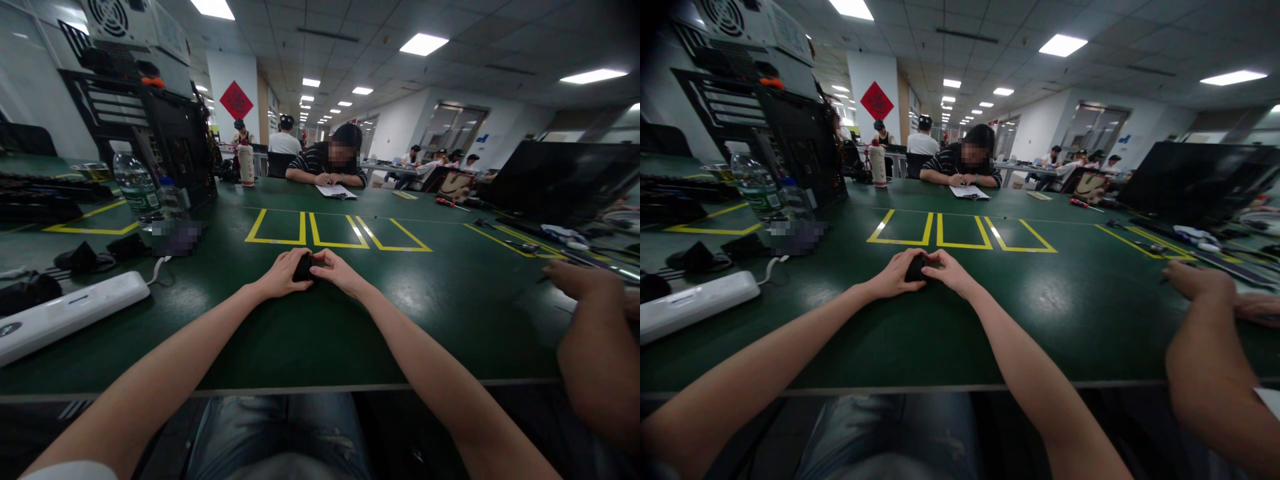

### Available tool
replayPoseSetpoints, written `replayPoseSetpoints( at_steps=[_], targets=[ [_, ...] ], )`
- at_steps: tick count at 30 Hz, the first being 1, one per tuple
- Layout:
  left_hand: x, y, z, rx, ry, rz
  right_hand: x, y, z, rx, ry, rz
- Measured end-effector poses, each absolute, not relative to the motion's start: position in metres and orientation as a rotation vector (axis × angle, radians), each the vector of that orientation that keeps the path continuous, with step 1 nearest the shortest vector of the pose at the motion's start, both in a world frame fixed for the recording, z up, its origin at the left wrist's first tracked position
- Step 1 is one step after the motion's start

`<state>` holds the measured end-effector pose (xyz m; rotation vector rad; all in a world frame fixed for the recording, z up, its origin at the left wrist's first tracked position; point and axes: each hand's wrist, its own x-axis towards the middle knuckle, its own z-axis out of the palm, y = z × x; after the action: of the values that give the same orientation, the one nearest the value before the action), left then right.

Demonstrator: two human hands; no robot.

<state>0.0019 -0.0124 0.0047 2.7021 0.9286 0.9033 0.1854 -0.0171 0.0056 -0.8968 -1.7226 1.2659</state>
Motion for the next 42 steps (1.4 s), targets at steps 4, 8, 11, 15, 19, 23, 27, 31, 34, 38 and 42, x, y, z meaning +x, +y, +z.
replayPoseSetpoints(
  at_steps=[4,8,11,15,19,23,27,31,34,38,42],
  targets=[
    [0.0023,-0.0112,0.0031,2.711,0.929,0.925,0.186,-0.0176,0.0054,-0.878,-1.713,1.316],
    [0.0023,-0.0111,0.0024,2.717,0.923,0.928,0.1827,-0.0161,0.0023,-0.867,-1.61,1.383],
    [0.0022,-0.0114,0.0028,2.711,0.927,0.933,0.1815,-0.0147,0.0006,-0.862,-1.594,1.389],
    [0.0023,-0.0116,0.0036,2.706,0.926,0.918,0.1832,-0.0138,0.0008,-0.908,-1.598,1.404],
    [0.002,-0.0121,0.0038,2.692,0.927,0.921,0.1864,-0.0161,0.0052,-0.888,-1.708,1.299],
    [0.0021,-0.0132,0.0043,2.691,0.934,0.917,0.187,-0.02,0.009,-0.847,-1.748,1.297],
    [0.0023,-0.0143,0.0053,2.689,0.948,0.902,0.1836,-0.0209,0.0083,-0.88,-1.673,1.313],
    [0.0024,-0.0142,0.0053,2.691,0.945,0.901,0.1805,-0.0191,0.0053,-0.896,-1.63,1.312],
    [0.0026,-0.0131,0.0041,2.688,0.94,0.919,0.1807,-0.0178,0.0045,-0.924,-1.625,1.311],
    [0.0025,-0.0118,0.0028,2.693,0.939,0.927,0.1835,-0.0175,0.0066,-0.926,-1.687,1.3],
    [0.0021,-0.0114,0.0024,2.709,0.936,0.927,0.1864,-0.0184,0.0079,-0.843,-1.736,1.278]
  ],
)
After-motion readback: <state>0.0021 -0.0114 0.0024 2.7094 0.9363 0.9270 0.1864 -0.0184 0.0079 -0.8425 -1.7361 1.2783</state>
